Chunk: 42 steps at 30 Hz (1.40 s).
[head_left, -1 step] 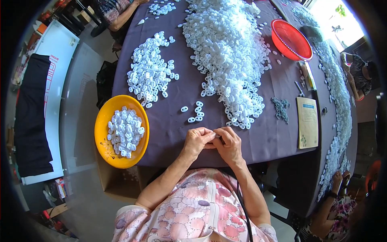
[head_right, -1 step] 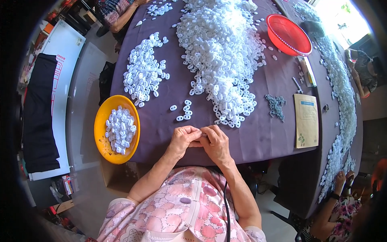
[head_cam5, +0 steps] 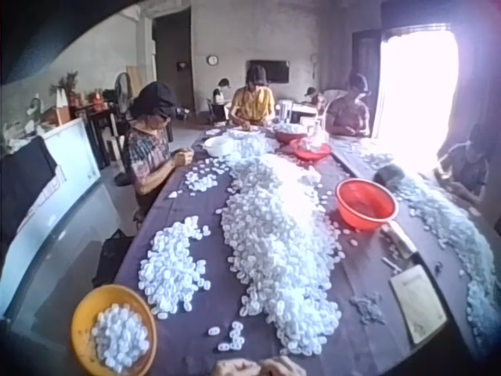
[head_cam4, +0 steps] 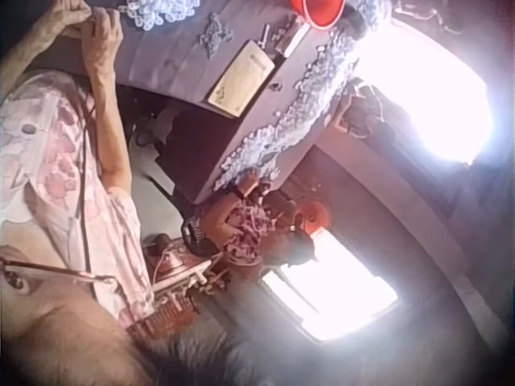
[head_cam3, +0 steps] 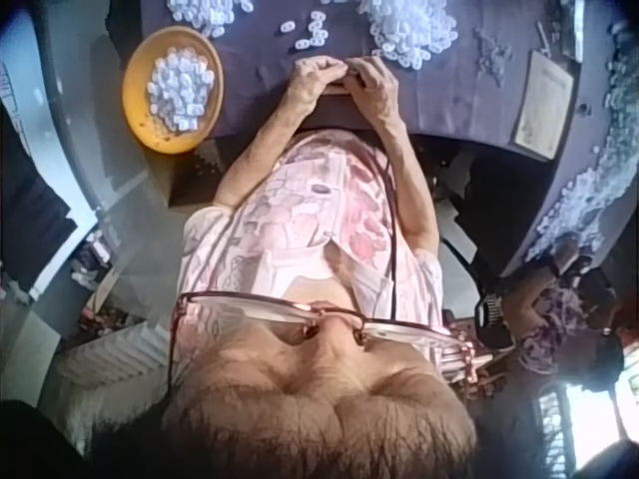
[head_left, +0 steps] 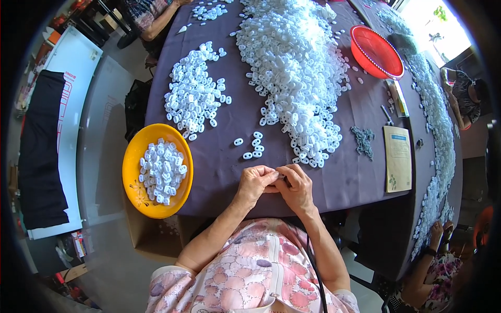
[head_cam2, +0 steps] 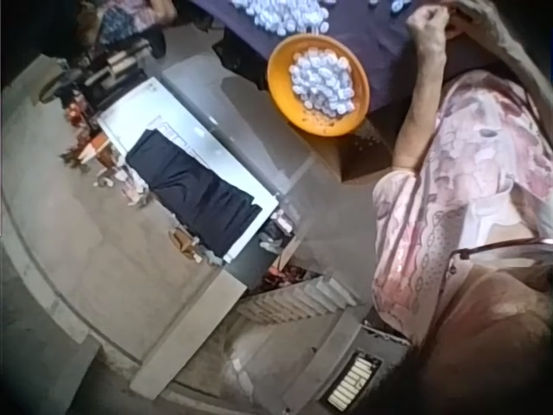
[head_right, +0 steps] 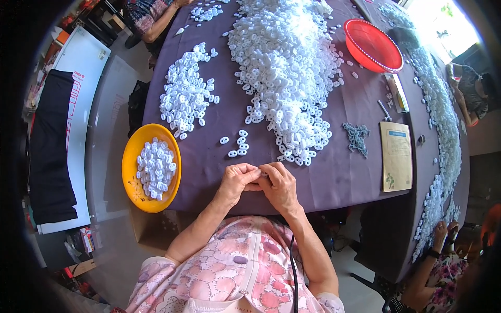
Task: The person assembles plastic components by inserting small plastic pieces into larger plastic sliders by hand.
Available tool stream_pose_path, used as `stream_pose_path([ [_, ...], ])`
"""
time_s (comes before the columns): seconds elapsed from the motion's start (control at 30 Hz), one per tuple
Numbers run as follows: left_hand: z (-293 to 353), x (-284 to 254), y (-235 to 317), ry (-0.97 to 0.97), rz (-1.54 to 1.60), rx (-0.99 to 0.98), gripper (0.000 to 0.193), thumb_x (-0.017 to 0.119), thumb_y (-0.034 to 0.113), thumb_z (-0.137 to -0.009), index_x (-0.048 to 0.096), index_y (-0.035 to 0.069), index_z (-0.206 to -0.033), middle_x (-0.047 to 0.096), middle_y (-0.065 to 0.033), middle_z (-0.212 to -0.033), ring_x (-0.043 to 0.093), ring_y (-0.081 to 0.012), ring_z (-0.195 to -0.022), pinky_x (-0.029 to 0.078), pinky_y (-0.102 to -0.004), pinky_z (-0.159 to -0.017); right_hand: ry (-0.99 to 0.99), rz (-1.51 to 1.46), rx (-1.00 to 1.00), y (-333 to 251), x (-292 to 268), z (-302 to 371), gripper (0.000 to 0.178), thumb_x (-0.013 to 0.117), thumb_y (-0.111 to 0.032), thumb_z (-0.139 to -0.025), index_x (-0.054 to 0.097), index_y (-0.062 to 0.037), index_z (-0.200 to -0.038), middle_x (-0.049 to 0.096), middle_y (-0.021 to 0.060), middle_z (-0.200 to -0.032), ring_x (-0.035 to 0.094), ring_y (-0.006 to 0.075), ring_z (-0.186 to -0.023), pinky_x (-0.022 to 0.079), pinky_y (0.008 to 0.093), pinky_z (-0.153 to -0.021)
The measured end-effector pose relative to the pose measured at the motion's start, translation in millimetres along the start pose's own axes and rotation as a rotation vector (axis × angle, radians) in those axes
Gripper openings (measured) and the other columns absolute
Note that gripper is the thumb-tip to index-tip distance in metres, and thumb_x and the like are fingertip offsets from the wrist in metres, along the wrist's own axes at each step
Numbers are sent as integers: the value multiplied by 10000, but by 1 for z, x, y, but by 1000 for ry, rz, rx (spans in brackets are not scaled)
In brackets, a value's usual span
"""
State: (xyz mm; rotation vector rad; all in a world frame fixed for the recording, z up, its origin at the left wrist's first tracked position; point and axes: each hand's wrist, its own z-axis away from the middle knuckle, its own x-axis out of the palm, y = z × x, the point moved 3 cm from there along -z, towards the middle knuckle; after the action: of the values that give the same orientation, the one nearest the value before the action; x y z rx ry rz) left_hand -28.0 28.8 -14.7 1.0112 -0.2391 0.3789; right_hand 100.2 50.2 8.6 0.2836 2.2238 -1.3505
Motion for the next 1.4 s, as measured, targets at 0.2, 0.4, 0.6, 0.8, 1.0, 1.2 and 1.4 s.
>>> stream_pose_path([
  [0.2,-2,-3,-5,-50,29,14,124,592,93,-868,622,-27,-868,630,-62,-787,617,-112,-692,571,-270,-620,-21,-62,47,0,-1,1,266,691,-21,-692,618,-49,-946,589,73,-843,586,200,-651,480,291,-559],
  [0.4,-2,-3,-5,-39,-28,23,119,581,87,-872,618,-25,-866,637,-73,-812,628,-123,-717,575,-281,-633,-25,-66,86,-2,-1,3,284,691,-21,-684,608,-38,-955,588,98,-875,605,254,-705,498,325,-588],
  [0.6,-5,-3,-5,-19,-84,43,104,591,65,-853,619,-32,-827,632,-66,-775,620,-113,-678,575,-274,-618,21,52,-26,-4,2,6,273,658,-18,-694,577,-27,-955,562,112,-860,583,282,-735,492,349,-624],
  [0.8,-6,-2,-7,6,-90,100,97,603,41,-819,625,-35,-763,622,-46,-712,589,-84,-620,551,-238,-549,20,105,-81,-6,2,6,250,630,-25,-716,554,-25,-954,549,122,-858,570,294,-746,485,362,-638],
  [1.0,-3,-2,-6,-30,-114,95,87,589,32,-837,614,-34,-786,629,-60,-747,600,-92,-658,559,-243,-598,16,116,-104,-7,1,7,243,627,-25,-720,548,-26,-950,556,120,-847,573,288,-738,487,360,-634],
  [1.2,-3,-5,-6,-49,-128,71,98,587,45,-835,614,-32,-783,631,-56,-754,603,-96,-670,561,-258,-619,6,143,-125,-7,1,9,213,626,-23,-733,549,-27,-931,564,104,-813,581,270,-700,490,346,-606],
  [1.4,1,-4,-8,-64,-99,88,113,582,74,-856,613,-27,-817,636,-67,-784,622,-116,-708,568,-275,-651,20,129,-113,-5,3,11,206,636,-22,-732,561,-33,-924,573,98,-819,589,265,-679,494,344,-593],
])
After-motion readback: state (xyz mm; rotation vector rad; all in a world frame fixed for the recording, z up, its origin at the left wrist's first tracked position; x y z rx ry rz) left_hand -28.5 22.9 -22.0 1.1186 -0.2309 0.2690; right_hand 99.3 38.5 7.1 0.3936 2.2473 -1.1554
